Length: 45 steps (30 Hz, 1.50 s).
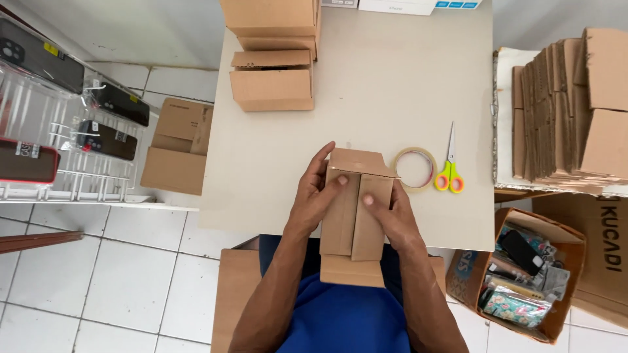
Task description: Assembling and taping small cardboard boxes on a workspace table.
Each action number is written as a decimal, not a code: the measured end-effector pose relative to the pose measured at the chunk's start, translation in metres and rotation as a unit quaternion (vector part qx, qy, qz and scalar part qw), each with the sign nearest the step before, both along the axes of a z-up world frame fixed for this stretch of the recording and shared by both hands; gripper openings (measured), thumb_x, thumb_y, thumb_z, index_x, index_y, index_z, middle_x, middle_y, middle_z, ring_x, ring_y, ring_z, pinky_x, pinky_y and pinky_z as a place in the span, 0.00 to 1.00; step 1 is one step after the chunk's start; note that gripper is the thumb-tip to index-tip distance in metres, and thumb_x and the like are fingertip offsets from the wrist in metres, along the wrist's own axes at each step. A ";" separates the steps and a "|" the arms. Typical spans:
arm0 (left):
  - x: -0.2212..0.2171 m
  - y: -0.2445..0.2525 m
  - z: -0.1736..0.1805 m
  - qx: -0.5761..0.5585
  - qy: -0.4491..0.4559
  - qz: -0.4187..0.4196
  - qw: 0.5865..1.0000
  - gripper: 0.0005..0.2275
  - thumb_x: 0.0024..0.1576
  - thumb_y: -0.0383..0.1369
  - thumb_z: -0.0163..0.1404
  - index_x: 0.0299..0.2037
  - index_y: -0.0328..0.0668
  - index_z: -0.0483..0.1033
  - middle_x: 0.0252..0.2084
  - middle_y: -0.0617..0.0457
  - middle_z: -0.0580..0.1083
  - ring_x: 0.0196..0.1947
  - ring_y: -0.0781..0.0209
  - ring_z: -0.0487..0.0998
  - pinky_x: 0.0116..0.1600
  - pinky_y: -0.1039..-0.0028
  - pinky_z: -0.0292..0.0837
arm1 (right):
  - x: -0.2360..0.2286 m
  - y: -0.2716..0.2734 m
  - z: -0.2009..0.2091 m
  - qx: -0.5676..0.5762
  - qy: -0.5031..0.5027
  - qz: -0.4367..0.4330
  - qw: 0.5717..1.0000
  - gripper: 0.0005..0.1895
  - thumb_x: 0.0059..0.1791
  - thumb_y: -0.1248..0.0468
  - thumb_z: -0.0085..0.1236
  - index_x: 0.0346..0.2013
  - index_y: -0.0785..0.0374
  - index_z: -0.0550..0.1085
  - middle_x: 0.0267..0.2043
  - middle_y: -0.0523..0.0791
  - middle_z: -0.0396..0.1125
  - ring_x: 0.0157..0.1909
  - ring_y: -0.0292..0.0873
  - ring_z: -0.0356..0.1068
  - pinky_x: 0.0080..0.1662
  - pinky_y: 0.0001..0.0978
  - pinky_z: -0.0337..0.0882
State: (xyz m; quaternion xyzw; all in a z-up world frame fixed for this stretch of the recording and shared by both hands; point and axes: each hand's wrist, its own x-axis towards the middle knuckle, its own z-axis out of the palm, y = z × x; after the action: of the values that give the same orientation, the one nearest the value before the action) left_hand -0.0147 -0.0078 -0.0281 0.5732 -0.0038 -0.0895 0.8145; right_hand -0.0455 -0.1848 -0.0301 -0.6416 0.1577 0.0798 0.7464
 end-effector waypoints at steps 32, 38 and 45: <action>-0.018 0.001 0.045 0.187 0.018 -0.049 0.981 0.35 0.47 0.47 0.60 0.67 0.49 0.66 0.69 0.38 0.57 0.73 0.33 0.54 0.73 0.46 0.48 | -0.006 0.013 0.027 -0.178 -0.058 -0.044 0.981 0.10 0.53 0.64 0.51 0.49 0.55 0.75 0.60 0.46 0.72 0.68 0.49 0.66 0.68 0.49 0.61; -0.014 0.003 -0.006 0.350 -0.022 -0.083 0.933 0.31 0.51 0.61 0.50 0.55 0.45 0.75 0.53 0.45 0.73 0.60 0.46 0.72 0.73 0.44 0.33 | -0.010 -0.015 -0.033 -0.262 -0.065 -0.030 0.962 0.12 0.56 0.53 0.55 0.50 0.54 0.74 0.42 0.44 0.73 0.46 0.42 0.72 0.51 0.46 0.69; -0.018 0.015 0.013 0.321 -0.054 -0.080 0.942 0.18 0.51 0.49 0.52 0.36 0.41 0.79 0.28 0.46 0.75 0.33 0.48 0.78 0.49 0.63 0.63 | -0.009 -0.019 -0.023 -0.243 -0.082 0.030 0.966 0.13 0.56 0.51 0.56 0.48 0.54 0.75 0.41 0.42 0.74 0.46 0.40 0.72 0.51 0.43 0.70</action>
State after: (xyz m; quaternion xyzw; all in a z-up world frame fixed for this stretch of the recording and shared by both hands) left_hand -0.0331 0.0071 -0.0148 0.8058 -0.0643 -0.1197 0.5764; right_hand -0.0543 -0.2042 -0.0531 -0.8124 0.0911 0.0081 0.5758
